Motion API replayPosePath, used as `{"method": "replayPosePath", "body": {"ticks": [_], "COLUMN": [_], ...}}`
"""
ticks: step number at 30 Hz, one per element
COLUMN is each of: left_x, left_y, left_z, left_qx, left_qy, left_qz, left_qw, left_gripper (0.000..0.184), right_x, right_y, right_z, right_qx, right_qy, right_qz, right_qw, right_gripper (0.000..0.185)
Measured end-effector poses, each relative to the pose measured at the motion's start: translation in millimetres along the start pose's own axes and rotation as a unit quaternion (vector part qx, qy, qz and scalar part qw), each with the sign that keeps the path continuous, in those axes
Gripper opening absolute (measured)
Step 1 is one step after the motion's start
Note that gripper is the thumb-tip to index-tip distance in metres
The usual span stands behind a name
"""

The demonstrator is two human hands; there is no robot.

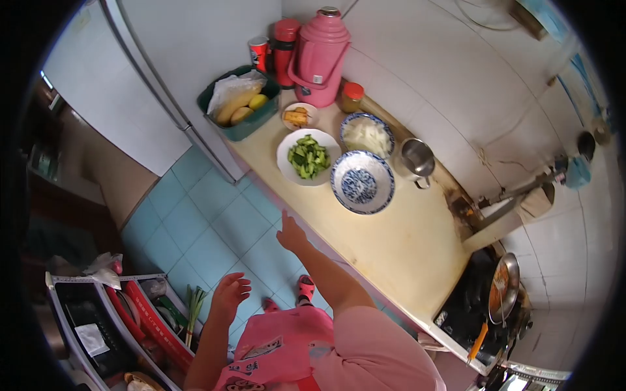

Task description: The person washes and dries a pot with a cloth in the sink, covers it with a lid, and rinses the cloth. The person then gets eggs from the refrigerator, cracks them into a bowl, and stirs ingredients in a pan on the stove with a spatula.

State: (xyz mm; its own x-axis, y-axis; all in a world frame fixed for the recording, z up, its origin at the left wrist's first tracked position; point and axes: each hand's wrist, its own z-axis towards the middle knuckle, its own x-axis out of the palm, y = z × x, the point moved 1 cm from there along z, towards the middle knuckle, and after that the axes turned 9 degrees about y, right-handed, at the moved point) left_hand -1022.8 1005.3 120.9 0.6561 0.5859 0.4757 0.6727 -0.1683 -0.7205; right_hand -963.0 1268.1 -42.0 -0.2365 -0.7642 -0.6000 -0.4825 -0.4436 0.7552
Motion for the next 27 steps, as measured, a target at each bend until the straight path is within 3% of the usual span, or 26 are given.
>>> {"method": "replayPosePath", "body": {"ticks": [2,6,10,16,23,26,27], "left_x": [-0.6,-24.7,-77.1,-160.6,-236.4,-250.7,-251.2], "left_y": [-12.2,-19.3,-43.3,-80.3,-98.4,-92.5,-91.0], "left_z": [13.7,43.0,58.3,58.6,59.4,63.6,65.5], "left_qx": [-0.02,-0.056,-0.07,-0.104,-0.132,-0.134,-0.135], "left_qy": [-0.005,0.04,0.102,0.15,0.153,0.17,0.167], "left_qz": [0.003,0.006,0.01,0.035,-0.002,-0.027,-0.023], "left_qw": [1.0,0.998,0.992,0.983,0.98,0.976,0.976], "left_gripper": [0.031,0.029,0.033,0.031,0.031,0.033,0.033], "right_x": [0.5,8.3,27.9,46.7,48.3,53.8,56.8], "right_y": [4.4,12.9,12.1,28.3,67.2,31.2,25.9], "right_z": [22.2,44.0,72.5,100.6,87.6,98.7,100.3], "right_qx": [0.087,0.139,0.259,0.396,0.344,0.361,0.327], "right_qy": [-0.004,-0.044,-0.056,-0.046,-0.082,-0.113,-0.146], "right_qz": [-0.111,-0.091,-0.175,-0.105,-0.118,-0.061,-0.081], "right_qw": [0.99,0.985,0.948,0.911,0.928,0.924,0.93], "right_gripper": [0.083,0.085,0.076,0.092,0.09,0.085,0.084]}}
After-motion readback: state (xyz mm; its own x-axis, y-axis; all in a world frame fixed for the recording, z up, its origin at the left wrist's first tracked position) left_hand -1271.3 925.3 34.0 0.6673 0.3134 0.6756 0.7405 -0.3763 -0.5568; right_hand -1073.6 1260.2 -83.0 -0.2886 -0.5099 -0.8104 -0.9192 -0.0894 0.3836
